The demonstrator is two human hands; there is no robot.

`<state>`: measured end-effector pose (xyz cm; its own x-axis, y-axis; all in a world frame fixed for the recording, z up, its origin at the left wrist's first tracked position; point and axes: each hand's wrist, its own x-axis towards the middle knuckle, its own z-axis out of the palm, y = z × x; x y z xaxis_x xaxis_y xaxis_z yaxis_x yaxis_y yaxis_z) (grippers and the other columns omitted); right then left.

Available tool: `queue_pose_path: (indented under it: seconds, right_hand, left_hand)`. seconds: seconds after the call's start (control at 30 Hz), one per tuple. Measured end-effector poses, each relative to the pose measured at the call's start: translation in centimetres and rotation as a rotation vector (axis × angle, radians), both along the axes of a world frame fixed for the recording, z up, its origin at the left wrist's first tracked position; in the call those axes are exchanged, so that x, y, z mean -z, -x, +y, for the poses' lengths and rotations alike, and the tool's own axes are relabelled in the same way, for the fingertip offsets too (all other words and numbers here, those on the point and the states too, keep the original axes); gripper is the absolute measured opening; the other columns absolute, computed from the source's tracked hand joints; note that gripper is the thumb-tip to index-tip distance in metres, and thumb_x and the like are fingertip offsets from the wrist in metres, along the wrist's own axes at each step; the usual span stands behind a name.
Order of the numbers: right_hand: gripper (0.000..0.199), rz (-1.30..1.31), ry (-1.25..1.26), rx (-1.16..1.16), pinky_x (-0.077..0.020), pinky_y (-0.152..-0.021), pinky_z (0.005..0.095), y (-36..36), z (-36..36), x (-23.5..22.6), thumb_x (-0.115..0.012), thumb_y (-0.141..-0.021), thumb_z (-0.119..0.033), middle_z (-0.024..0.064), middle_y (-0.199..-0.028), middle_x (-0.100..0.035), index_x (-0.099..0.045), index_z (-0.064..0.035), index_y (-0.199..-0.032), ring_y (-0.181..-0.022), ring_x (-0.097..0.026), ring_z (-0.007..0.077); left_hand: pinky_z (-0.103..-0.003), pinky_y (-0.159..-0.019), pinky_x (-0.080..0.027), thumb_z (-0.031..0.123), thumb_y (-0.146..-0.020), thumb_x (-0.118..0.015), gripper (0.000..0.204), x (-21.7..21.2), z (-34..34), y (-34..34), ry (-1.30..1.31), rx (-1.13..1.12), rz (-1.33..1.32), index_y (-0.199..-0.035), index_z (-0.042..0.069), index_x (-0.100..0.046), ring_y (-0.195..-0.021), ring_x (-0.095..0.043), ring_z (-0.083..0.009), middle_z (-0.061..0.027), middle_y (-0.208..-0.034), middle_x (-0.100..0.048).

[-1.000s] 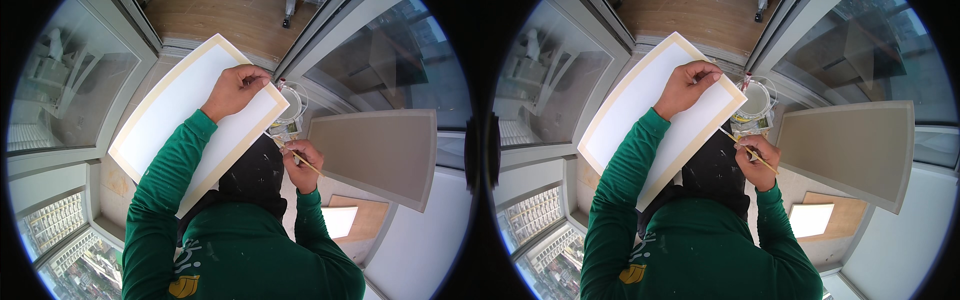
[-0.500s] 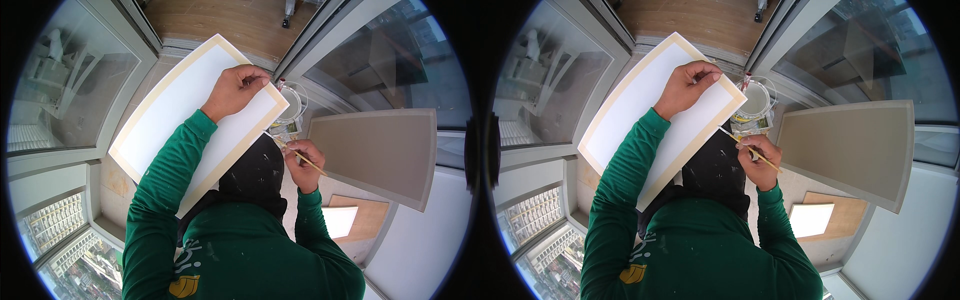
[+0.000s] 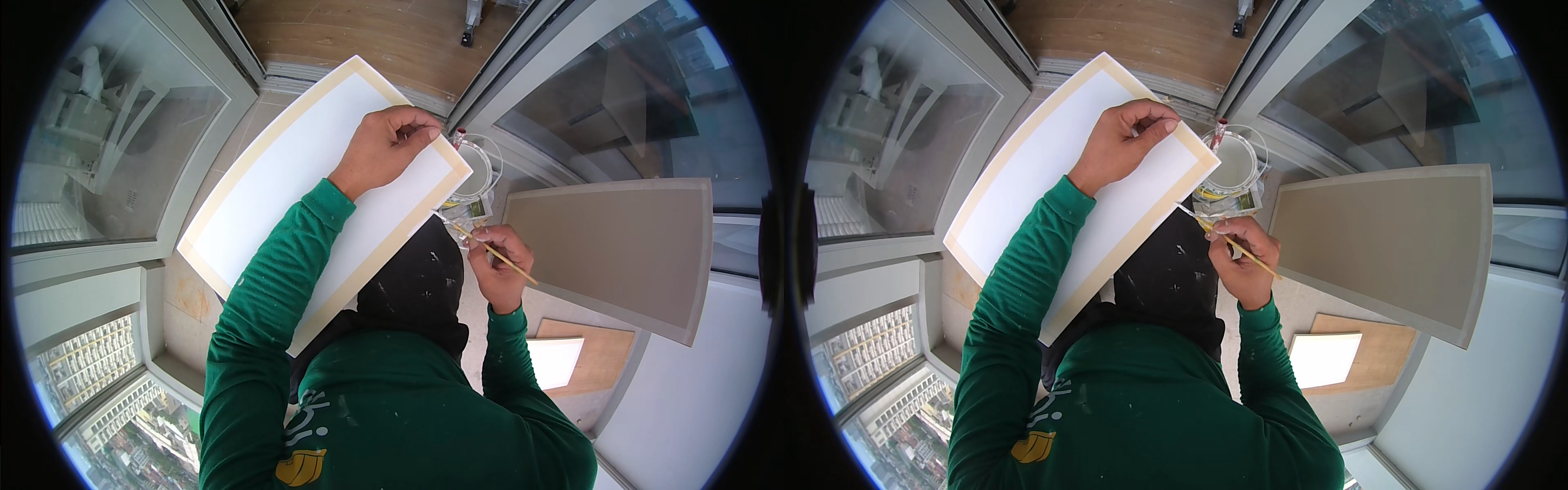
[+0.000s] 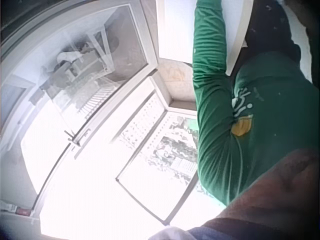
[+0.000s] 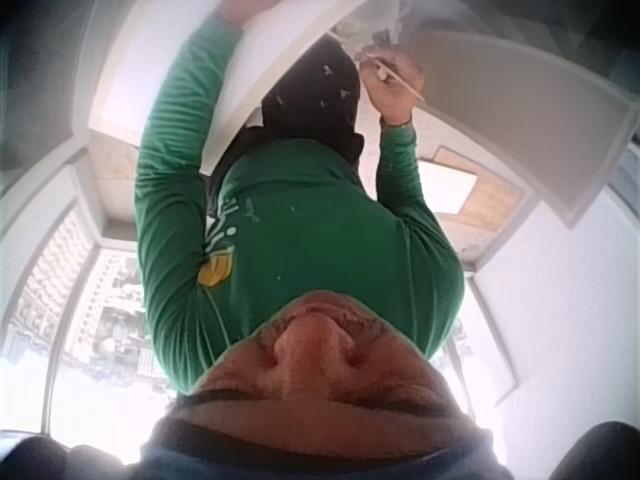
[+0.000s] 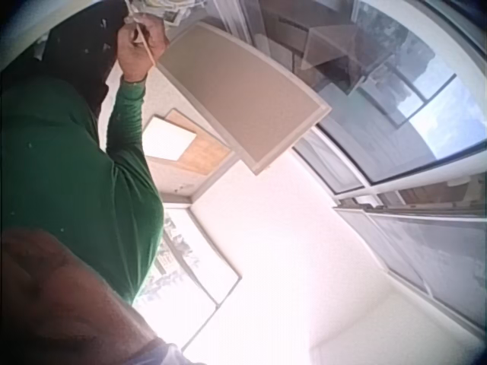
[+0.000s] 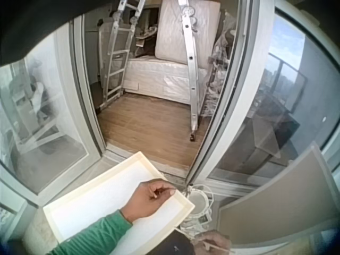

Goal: The person paints the edges of a white panel with a small brush, dipping the brush into a container of white liquid and carefully applying it to the corners and sides.

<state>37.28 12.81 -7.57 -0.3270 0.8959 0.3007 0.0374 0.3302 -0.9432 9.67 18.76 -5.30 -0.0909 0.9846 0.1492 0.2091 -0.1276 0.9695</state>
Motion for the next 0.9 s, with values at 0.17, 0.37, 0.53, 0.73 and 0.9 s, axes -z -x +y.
queue_pose_path:
  seconds: [0.17,0.37,0.53,0.73,0.9]
  right_hand:
    - [0.022,0.01,-0.015,0.002,-0.0596,-0.075,0.0259,0.16,0.19,0.05,-0.07,-0.087,0.015,0.0094,-0.097,-0.076,-0.07,-0.0002,-0.103,-0.089,-0.077,0.015]
    - [0.022,0.025,0.017,0.009,-0.0607,-0.08,0.0282,-0.1,0.26,0.28,-0.069,-0.087,0.015,0.0101,-0.1,-0.074,-0.069,0.001,-0.104,-0.092,-0.076,0.0162]
    - [0.022,0.047,0.037,0.026,-0.0612,-0.083,0.0301,-0.06,0.3,0.27,-0.069,-0.088,0.016,0.0119,-0.101,-0.073,-0.069,0.0023,-0.104,-0.091,-0.076,0.0172]
    - [0.022,0.06,0.036,0.034,-0.061,-0.084,0.0304,-0.13,0.36,0.08,-0.067,-0.089,0.017,0.0123,-0.101,-0.072,-0.069,0.0023,-0.105,-0.092,-0.075,0.0166]
    - [0.022,0.05,0.041,0.034,-0.0606,-0.084,0.0299,-0.49,0.36,0.02,-0.067,-0.089,0.017,0.0117,-0.1,-0.072,-0.068,0.0022,-0.105,-0.091,-0.075,0.016]
  left_hand:
    - [-0.027,-0.076,-0.055,0.017,-0.103,-0.074,0.018,-0.03,-0.03,-0.07,0.008,0.002,-0.019,-0.112,0.002,-0.078,-0.079,-0.061,-0.0076,-0.0005,-0.095,-0.076]
    - [-0.027,-0.076,-0.054,0.017,-0.103,-0.074,0.019,0.06,-0.07,0.01,-0.004,0.008,-0.014,-0.112,0.002,-0.078,-0.08,-0.061,-0.0078,-0.001,-0.096,-0.076]
    - [-0.027,-0.077,-0.054,0.018,-0.103,-0.074,0.02,0.05,-0.04,0.07,-0.011,0.009,0.003,-0.113,0.002,-0.078,-0.08,-0.061,-0.0083,-0.0018,-0.097,-0.076]
    - [-0.027,-0.077,-0.054,0.019,-0.103,-0.074,0.02,0.04,-0.1,0.12,-0.012,0.011,0.024,-0.113,0.002,-0.078,-0.08,-0.061,-0.0086,-0.0019,-0.097,-0.076]
    - [-0.027,-0.077,-0.054,0.019,-0.103,-0.074,0.02,-0.01,-0.13,0.14,-0.023,0.013,0.023,-0.113,0.002,-0.078,-0.081,-0.062,-0.0087,-0.0025,-0.098,-0.077]
